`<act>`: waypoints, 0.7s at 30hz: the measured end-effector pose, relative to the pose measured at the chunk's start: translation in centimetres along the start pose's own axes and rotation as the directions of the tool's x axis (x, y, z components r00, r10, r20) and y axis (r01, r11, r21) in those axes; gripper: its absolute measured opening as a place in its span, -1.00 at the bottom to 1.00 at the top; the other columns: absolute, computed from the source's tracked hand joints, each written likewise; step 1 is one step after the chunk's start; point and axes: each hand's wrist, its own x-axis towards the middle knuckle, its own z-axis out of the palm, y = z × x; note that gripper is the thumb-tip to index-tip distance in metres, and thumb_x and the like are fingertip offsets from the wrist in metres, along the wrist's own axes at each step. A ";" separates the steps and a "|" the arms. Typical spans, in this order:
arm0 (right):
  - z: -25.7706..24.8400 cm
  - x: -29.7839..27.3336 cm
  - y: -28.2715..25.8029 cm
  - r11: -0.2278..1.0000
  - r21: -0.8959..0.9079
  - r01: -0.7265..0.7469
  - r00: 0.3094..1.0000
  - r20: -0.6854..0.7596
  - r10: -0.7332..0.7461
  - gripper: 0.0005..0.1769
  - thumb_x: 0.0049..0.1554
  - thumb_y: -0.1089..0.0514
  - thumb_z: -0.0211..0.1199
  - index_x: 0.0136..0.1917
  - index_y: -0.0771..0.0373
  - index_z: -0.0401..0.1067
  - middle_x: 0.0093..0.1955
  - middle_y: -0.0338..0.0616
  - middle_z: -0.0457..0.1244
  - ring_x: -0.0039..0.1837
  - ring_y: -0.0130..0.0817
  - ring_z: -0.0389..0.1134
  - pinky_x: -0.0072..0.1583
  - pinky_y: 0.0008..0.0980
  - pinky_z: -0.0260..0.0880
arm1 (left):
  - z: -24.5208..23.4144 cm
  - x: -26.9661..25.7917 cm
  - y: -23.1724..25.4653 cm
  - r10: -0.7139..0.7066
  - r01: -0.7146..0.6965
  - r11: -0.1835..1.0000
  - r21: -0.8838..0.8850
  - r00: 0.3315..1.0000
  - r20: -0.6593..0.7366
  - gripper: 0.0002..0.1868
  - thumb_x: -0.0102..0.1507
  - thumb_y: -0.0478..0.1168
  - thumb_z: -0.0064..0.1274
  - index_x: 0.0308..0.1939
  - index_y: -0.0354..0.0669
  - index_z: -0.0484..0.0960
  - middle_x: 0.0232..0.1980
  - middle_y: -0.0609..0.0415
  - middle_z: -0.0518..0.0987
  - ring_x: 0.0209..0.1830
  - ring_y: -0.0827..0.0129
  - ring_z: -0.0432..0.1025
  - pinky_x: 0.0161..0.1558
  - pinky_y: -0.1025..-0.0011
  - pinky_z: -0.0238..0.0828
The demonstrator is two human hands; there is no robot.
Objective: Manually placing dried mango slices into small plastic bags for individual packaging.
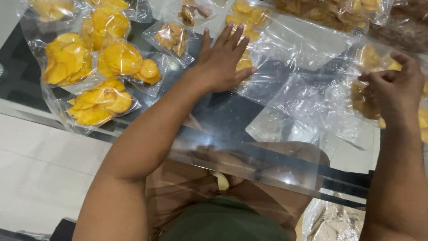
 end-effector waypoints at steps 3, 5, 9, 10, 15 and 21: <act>0.6 1.1 2.0 0.926 -0.350 0.144 0.979 -0.088 -0.186 -0.32 0.25 0.34 0.57 0.48 0.49 0.26 0.01 0.12 0.42 -0.01 -0.15 0.47 0.00 -0.16 0.52 | 0.1 0.0 0.1 0.009 -0.009 1.000 -0.007 0.999 -0.032 -0.09 0.40 0.39 -0.47 0.64 -0.11 -0.15 0.70 -0.04 -0.28 0.66 0.09 -0.51 0.48 -0.30 -0.64; 0.0 0.2 1.0 0.908 -0.378 0.181 0.964 -0.116 -0.240 -0.26 0.31 0.29 0.60 0.55 0.41 0.20 0.05 0.08 0.34 -0.03 -0.15 0.35 -0.06 -0.15 0.40 | 0.1 0.3 -0.3 0.016 -0.016 1.000 0.000 0.997 -0.082 -0.08 0.40 0.39 -0.37 0.63 -0.12 -0.10 0.69 -0.10 -0.26 0.67 0.07 -0.47 0.48 -0.30 -0.62; -0.7 -0.4 2.3 0.898 -0.401 0.180 0.936 -0.209 -0.282 -0.47 0.61 0.04 0.46 0.35 0.47 0.21 0.15 0.16 0.16 -0.07 -0.06 0.25 -0.11 -0.08 0.22 | -0.3 0.8 -1.4 0.062 -0.026 0.993 0.112 0.940 -0.334 -0.15 0.35 0.28 0.04 0.55 -0.11 0.17 0.64 -0.22 -0.07 0.64 -0.04 -0.23 0.46 -0.34 -0.45; -0.6 -0.7 1.4 0.898 -0.400 0.183 0.936 -0.208 -0.283 -0.47 0.61 0.04 0.46 0.35 0.47 0.21 0.15 0.16 0.16 -0.07 -0.06 0.25 -0.11 -0.08 0.22 | -0.6 0.7 -2.0 0.060 -0.023 0.993 0.112 0.940 -0.335 -0.15 0.35 0.28 0.04 0.55 -0.11 0.17 0.64 -0.22 -0.07 0.64 -0.04 -0.23 0.46 -0.34 -0.45; -0.3 -1.1 0.2 0.539 -0.458 0.707 0.598 -0.018 -0.801 -0.53 0.33 0.59 0.58 0.39 0.66 0.41 0.49 0.49 0.14 0.52 0.39 0.15 0.46 0.23 0.21 | -4.4 -3.6 -3.4 -0.018 0.042 0.999 0.019 0.735 -0.678 -0.79 0.35 -0.14 0.28 -0.18 -0.14 0.58 -0.32 0.01 0.55 -0.31 0.08 0.42 -0.38 0.12 0.28; 0.3 -1.7 0.3 0.467 -0.481 0.742 0.558 0.057 -0.828 -0.72 0.39 0.39 0.60 0.29 0.53 0.60 0.58 0.28 0.09 0.60 0.21 0.08 0.41 0.20 0.33 | -8.1 -14.7 -5.1 -0.027 0.230 0.928 0.292 0.825 -0.564 -0.68 0.30 -0.18 0.23 0.07 -0.26 0.66 0.00 -0.10 0.64 0.02 -0.17 0.48 -0.06 -0.06 0.29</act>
